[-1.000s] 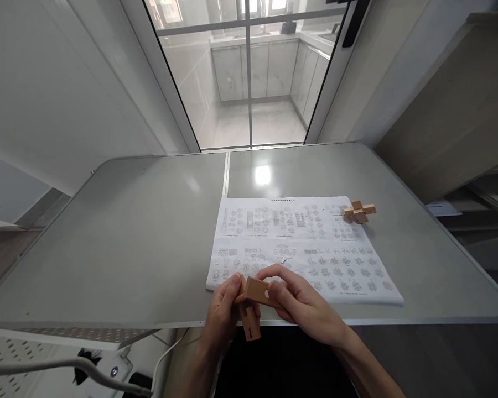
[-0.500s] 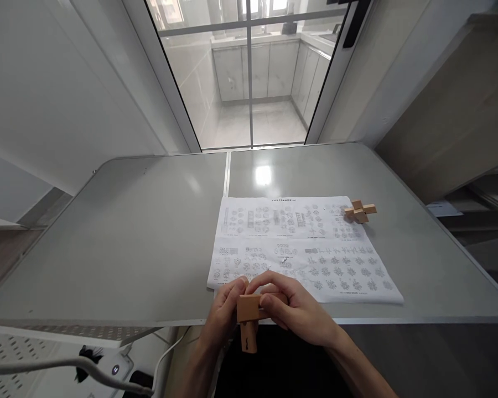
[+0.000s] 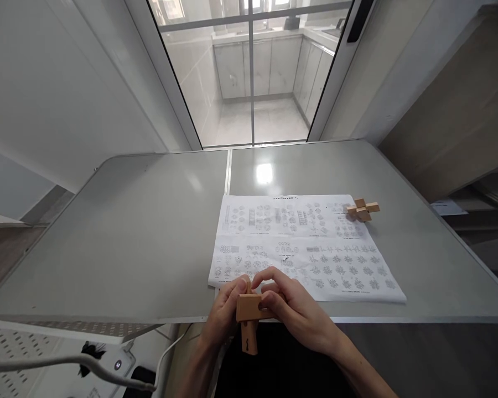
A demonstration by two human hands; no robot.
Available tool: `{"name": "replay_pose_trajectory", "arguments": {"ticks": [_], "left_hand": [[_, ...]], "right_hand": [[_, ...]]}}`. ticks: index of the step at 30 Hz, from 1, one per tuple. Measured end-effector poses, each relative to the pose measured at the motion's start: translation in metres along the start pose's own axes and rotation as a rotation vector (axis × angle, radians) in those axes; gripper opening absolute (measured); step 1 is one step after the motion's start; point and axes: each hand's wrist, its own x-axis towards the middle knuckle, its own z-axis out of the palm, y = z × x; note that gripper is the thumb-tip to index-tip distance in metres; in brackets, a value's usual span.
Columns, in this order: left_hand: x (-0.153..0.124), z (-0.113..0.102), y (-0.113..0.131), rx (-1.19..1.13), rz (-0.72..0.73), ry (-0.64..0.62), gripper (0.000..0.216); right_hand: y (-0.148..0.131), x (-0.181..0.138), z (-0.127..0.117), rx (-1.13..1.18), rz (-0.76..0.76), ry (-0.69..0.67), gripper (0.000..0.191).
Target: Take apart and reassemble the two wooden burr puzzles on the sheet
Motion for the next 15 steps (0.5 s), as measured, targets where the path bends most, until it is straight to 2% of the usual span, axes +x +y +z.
{"name": "replay_pose_trajectory", "arguments": {"ticks": [5,11,15], "left_hand": [[0.0014,-0.0046,-0.0014,-0.012,-0.017,-0.057,0.059],[0.0001,0.0002,0.0060,-0.015,-0.005,-0.055,0.062],[-0.0007,0.0007,0.0037,-0.098,-0.016,-0.039,0.058]], "right_hand": [[0.0000,-0.0009,-0.0018,-0.021,-0.008,-0.029,0.035],[0.0015,0.0026,0.0029,-0.101,-0.031,-0.018,0.035],[0.0049,0.0004,0.0032,-0.003,0.029,0.021,0.041]]}}
